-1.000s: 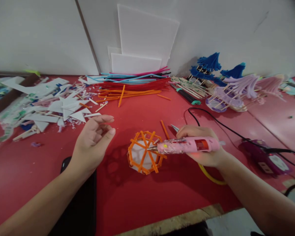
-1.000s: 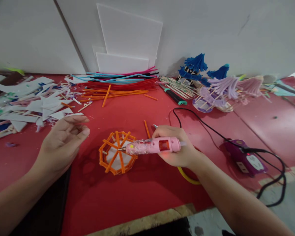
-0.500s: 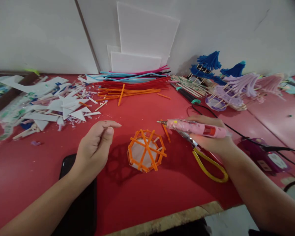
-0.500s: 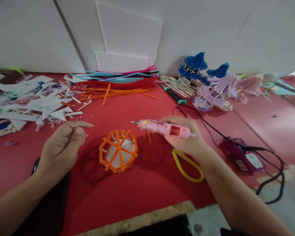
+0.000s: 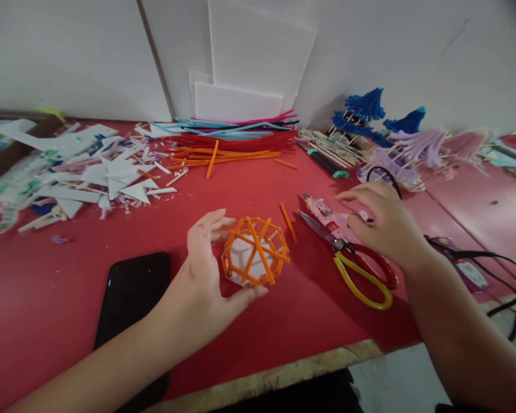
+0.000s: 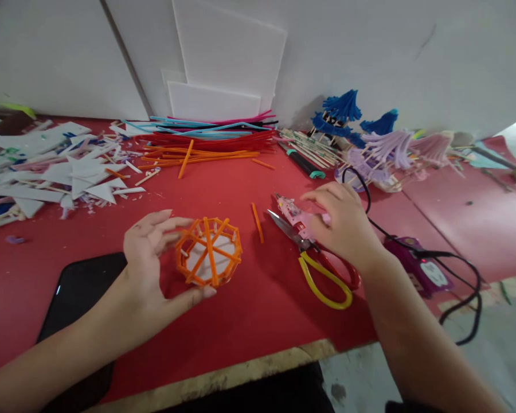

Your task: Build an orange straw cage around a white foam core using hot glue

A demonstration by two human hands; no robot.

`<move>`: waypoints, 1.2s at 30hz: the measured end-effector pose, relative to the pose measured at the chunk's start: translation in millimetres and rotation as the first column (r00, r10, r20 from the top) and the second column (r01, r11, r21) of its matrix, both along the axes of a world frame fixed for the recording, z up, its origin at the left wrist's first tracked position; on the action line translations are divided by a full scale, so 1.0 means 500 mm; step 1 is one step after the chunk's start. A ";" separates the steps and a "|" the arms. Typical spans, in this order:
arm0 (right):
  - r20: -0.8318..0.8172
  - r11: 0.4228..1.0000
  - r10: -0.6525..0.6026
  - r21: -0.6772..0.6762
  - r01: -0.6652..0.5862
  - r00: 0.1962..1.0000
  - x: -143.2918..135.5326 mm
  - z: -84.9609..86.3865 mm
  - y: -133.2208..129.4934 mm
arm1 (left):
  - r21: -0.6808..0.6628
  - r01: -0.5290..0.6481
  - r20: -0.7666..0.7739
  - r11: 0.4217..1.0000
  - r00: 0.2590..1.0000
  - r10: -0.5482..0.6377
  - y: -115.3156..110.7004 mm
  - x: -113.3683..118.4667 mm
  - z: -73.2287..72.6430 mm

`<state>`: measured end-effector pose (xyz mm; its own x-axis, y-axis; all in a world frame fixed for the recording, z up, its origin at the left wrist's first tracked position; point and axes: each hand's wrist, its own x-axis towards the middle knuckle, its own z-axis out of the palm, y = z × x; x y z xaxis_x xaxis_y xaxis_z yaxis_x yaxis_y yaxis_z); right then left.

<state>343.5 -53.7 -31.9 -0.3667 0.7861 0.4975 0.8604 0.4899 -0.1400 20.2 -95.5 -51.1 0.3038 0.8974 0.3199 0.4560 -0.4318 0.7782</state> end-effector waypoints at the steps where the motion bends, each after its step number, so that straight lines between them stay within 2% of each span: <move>1: -0.040 1.000 0.029 0.002 -0.029 0.999 -0.030 0.019 -0.012 | 0.015 -0.005 -0.009 1.000 1.000 0.006 0.002 0.000 -0.001; 3: -0.100 0.980 0.199 -0.004 -0.200 0.975 -0.090 0.053 -0.034 | 0.058 -0.012 -0.045 0.998 0.999 0.015 0.004 -0.003 0.000; 5: -0.133 0.917 0.395 0.004 -0.398 0.909 -0.140 0.072 -0.049 | 0.087 -0.010 -0.062 0.996 0.998 0.016 0.006 -0.006 0.003; 7: -0.138 0.862 0.501 -0.010 -0.507 0.854 -0.175 0.076 -0.052 | 0.067 0.005 -0.052 0.998 0.999 -0.001 0.008 -0.008 0.006; 10: -0.125 0.809 0.581 -0.015 -0.587 0.804 -0.201 0.066 -0.044 | 0.003 0.044 -0.022 0.999 0.999 -0.044 0.010 -0.011 0.010; 13: -0.121 0.781 0.621 0.012 -0.625 0.774 -0.209 0.052 -0.036 | -0.045 0.083 0.054 0.996 0.995 -0.081 0.012 -0.012 0.012; 16: -0.135 0.780 0.622 0.015 -0.626 0.772 -0.211 0.042 -0.036 | -0.069 0.094 0.095 0.993 0.992 -0.087 0.012 -0.013 0.011; 26: -0.119 0.789 0.613 0.049 -0.612 0.781 -0.215 0.031 -0.037 | -0.054 0.108 0.066 0.993 0.992 -0.104 0.011 -0.014 0.012; 31: -0.121 0.773 0.633 0.059 -0.631 0.765 -0.215 0.026 -0.034 | -0.069 0.169 0.034 0.983 0.985 -0.167 0.007 -0.025 0.022; 33: -0.132 0.763 0.645 0.067 -0.643 0.753 -0.216 0.022 -0.033 | -0.062 0.113 0.108 0.992 0.988 -0.105 0.014 -0.029 0.028; 35: -0.144 0.756 0.653 0.078 -0.650 0.743 -0.217 0.020 -0.032 | -0.116 -0.011 0.248 0.993 0.968 0.040 0.026 -0.031 0.037; 36: -0.148 0.755 0.655 0.082 -0.650 0.741 -0.218 0.019 -0.032 | -0.183 -0.062 0.327 0.981 0.937 0.121 0.033 -0.031 0.044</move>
